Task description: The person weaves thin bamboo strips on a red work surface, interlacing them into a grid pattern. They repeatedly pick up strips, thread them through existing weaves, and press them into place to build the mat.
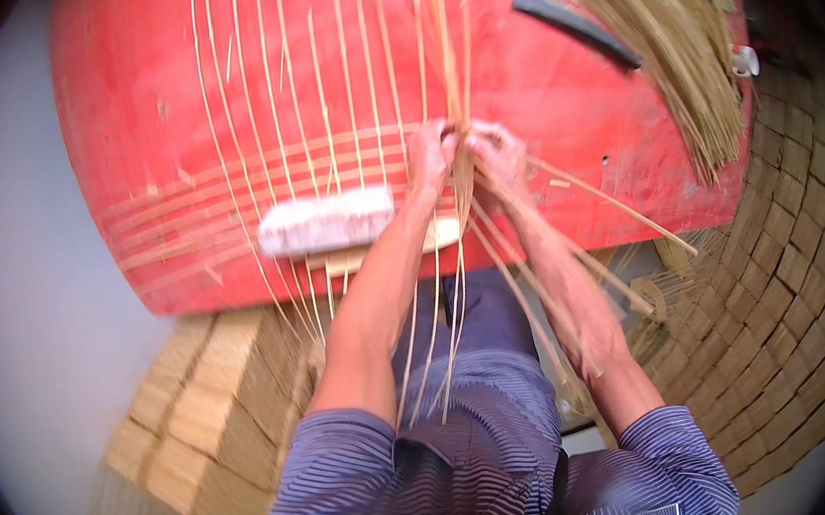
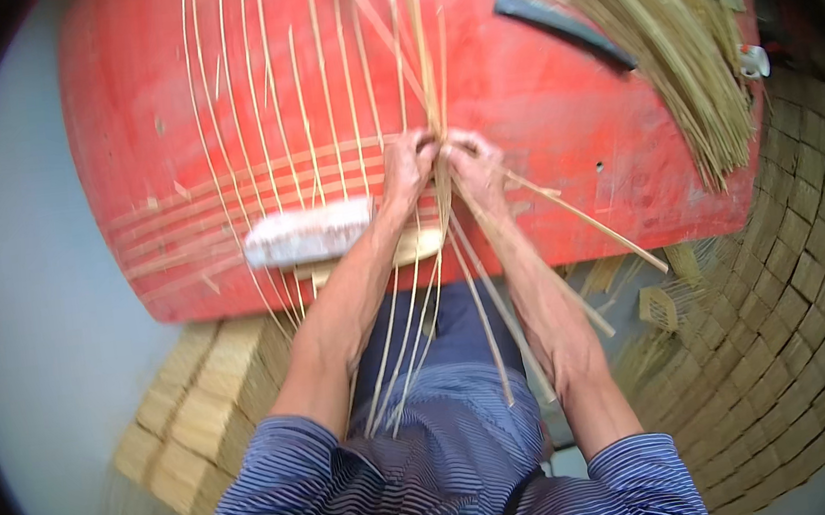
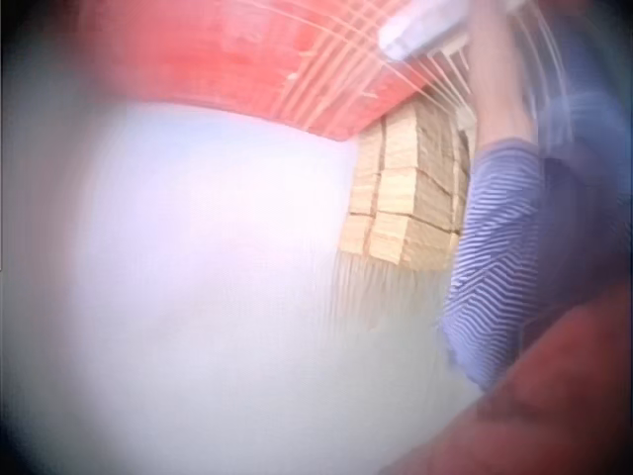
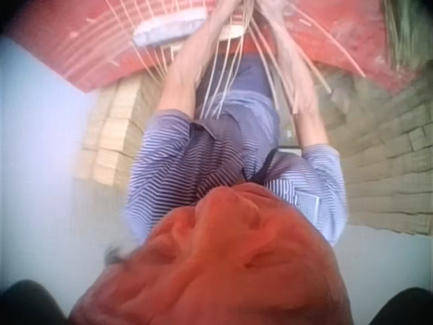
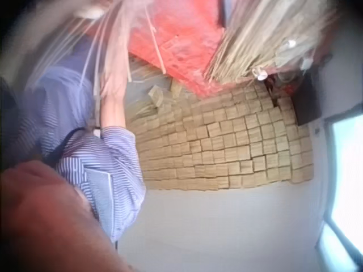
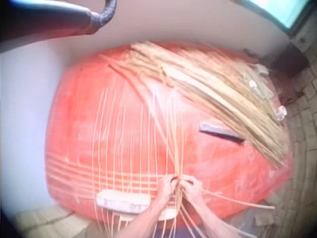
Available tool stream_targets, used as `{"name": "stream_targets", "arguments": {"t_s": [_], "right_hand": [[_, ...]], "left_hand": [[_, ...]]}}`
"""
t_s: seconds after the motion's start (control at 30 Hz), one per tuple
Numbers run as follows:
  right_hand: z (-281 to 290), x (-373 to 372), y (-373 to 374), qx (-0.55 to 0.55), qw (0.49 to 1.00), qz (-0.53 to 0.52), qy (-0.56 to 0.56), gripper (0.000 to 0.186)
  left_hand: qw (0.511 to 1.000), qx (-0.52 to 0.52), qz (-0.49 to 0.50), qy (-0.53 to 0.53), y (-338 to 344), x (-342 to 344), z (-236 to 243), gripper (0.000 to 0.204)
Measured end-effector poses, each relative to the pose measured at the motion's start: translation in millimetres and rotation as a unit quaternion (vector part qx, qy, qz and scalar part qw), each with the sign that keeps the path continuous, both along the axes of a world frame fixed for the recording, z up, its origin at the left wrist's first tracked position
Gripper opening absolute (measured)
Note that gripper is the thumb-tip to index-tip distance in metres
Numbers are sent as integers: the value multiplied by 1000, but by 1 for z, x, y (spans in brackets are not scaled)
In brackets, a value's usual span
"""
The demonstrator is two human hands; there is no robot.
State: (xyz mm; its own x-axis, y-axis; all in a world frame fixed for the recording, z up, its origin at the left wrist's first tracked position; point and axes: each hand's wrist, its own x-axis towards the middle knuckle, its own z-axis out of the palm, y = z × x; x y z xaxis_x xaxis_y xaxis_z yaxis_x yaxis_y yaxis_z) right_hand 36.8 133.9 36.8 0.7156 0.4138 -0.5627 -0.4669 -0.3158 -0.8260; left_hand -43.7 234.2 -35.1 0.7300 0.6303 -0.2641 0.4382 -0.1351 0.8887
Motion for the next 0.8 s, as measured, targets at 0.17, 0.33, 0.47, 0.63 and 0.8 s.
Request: {"name": "stream_targets", "arguments": {"t_s": [0.17, 0.33, 0.47, 0.63, 0.8], "right_hand": [[-33, -3, -19, 9, 998, -29, -46, 16], [-29, -4, -11, 39, 995, 2, -90, 17], [-28, -1, -13, 30, 991, 24, -130, 17], [-26, -4, -9, 0, 991, 34, -130, 21], [-7, -2, -7, -28, 996, 37, -76, 27]], "left_hand": [[988, -51, -68, 132, 57, 57, 42, 45], [991, -38, -33, 120, 88, 101, 41, 45], [993, 23, -102, 61, 90, 107, 51, 24], [949, 93, -296, -60, 102, 114, 57, 34], [840, 283, -462, 26, 118, 136, 63, 27]]}}
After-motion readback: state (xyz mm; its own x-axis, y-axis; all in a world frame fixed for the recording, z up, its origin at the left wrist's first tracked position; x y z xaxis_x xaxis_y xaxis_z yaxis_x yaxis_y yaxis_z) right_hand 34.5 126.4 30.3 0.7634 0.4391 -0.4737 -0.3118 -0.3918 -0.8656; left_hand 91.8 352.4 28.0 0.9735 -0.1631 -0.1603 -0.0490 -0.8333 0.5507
